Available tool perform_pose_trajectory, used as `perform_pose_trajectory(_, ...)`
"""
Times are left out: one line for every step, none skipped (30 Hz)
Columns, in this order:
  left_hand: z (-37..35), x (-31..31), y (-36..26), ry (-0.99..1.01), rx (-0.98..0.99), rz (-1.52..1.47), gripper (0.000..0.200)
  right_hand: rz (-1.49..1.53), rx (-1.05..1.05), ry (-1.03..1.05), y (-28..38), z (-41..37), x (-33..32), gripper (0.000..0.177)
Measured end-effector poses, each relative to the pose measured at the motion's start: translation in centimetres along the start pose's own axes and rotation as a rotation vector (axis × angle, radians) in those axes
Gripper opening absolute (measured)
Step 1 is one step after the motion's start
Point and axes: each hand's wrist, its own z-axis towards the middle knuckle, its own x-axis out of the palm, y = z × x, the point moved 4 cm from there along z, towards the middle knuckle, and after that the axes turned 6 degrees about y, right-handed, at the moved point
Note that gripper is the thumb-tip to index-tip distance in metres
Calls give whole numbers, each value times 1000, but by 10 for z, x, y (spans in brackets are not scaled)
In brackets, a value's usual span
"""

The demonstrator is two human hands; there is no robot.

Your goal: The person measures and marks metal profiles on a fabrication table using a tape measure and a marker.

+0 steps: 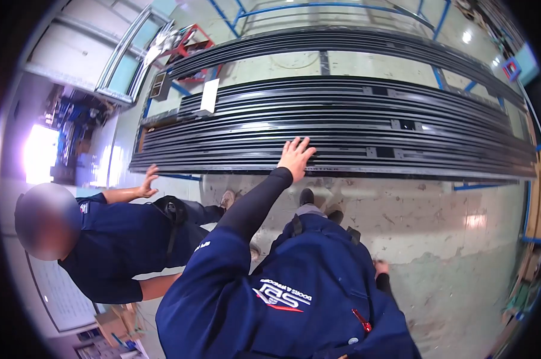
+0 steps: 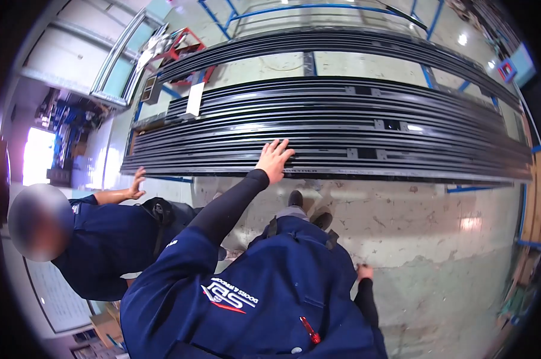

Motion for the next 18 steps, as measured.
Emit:
perform_pose_trajectory(-1, 2, 0, -7, 3, 17, 75, 135, -182, -41, -12, -5, 12, 27)
perform_pose_trajectory(-1, 4, 1, -12, 10, 34, 76, 277, -359, -79, -24, 2, 22, 29)
perform_pose_trajectory(-2, 7, 2, 29, 15, 76, 83, 151, -322, -58, -18, 3, 28, 31)
perform_pose_trajectory(-3, 9, 3, 57, 45, 150, 96, 27, -285, -41, -11, 4, 31, 32)
perform_pose_trajectory(-3, 10, 10, 142, 51, 11, 101, -95, -248, -26, -5, 4, 36, 34)
perform_pose_trajectory(-3, 4, 16, 226, 56, -130, 107, -42, -273, 30, 10, 1, 39, 35)
perform_pose_trajectory(1, -1, 17, 302, 60, -134, 112, 8, -305, 91, 35, 1, 43, 36)
perform_pose_trajectory(0, -8, 18, 300, 87, -163, 115, 51, -332, 157, 62, -6, 47, 37)
perform_pose_trajectory(-2, -4, 18, 292, 75, -182, 115, 308, -149, 132, 91, -27, 49, 39)
perform_pose_trajectory(2, 0, 20, 274, 66, -198, 115, 395, -146, 156, 112, -35, 46, 36)
perform_pose_trajectory(0, 4, 19, 243, 59, -151, 112, 336, -142, 144, 133, -36, 43, 37)
perform_pose_trajectory(-2, 5, 16, 187, 32, -173, 106, 277, -140, 135, 150, -33, 43, 38)
perform_pose_trajectory(-5, 9, 14, 113, -4, -194, 103, 243, -153, 138, 166, -29, 42, 36)
perform_pose_trajectory(-8, 13, 10, 41, -40, -219, 100, 206, -163, 139, 178, -24, 39, 34)
perform_pose_trajectory(-13, 15, 6, -30, -77, -305, 96, 165, -170, 140, 189, -21, 36, 32)
perform_pose_trajectory(-20, 15, 1, -100, -110, -395, 93, 137, -167, 135, 197, -23, 33, 31)
perform_pose_trajectory(-29, 13, -2, -144, -143, -493, 87, 114, -167, 125, 209, -24, 32, 29)
perform_pose_trajectory(-38, 8, 0, -210, -170, -599, 83, 99, -170, 112, 223, -24, 32, 28)
